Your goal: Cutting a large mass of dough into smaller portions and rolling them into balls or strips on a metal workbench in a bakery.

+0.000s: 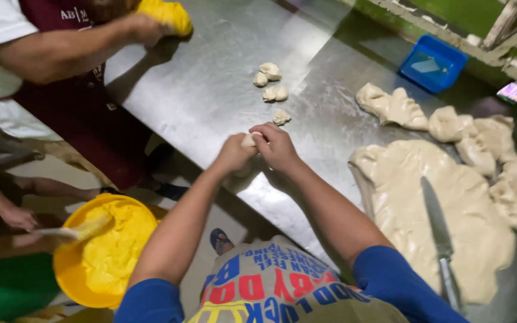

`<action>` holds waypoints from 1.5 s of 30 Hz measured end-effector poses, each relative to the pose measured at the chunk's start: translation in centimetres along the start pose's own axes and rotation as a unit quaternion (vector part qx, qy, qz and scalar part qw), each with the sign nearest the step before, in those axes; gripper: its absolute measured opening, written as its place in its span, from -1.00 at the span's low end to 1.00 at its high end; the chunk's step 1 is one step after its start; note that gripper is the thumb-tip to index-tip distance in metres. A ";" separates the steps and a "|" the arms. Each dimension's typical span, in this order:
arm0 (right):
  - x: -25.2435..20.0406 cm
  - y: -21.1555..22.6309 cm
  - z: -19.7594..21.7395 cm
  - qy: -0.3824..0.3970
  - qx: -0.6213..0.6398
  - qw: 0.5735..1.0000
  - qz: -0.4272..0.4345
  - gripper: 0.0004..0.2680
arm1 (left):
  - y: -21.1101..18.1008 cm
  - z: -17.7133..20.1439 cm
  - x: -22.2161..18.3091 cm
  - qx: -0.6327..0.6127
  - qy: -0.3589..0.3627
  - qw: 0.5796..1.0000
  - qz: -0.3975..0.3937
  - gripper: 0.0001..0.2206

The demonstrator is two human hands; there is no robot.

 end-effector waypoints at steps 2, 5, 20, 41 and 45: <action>0.8 0.1 -1.3 0.063 -0.086 0.993 -0.042 -0.83 | -1.2 0.3 0.0 0.065 0.010 0.998 -0.013 -0.62; 2.7 4.5 -1.6 0.161 -0.213 0.953 -0.140 -0.56 | -3.0 1.0 0.7 0.182 0.012 0.981 -0.069 -0.73; 2.3 -0.3 -4.0 0.112 -0.126 0.979 -0.116 -0.70 | -0.3 4.5 4.2 0.205 0.073 0.973 -0.078 -0.59; -4.2 0.1 -2.8 0.401 -0.064 0.906 -0.117 -0.67 | 1.3 1.3 2.0 0.330 -0.001 0.941 0.082 -0.71; 1.6 -3.2 -0.8 0.185 -0.094 0.978 -0.001 -0.59 | -3.9 5.3 -1.2 0.246 0.017 0.967 0.064 -0.51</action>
Point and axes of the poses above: each hand's wrist, its own x-axis towards the middle knuckle, its own z-axis out of the back of the hand, y = z × x, the point moved 7 cm from there along x, towards the middle knuckle, and after that the axes turned 9 degrees about -y, right-handed, at the moved point
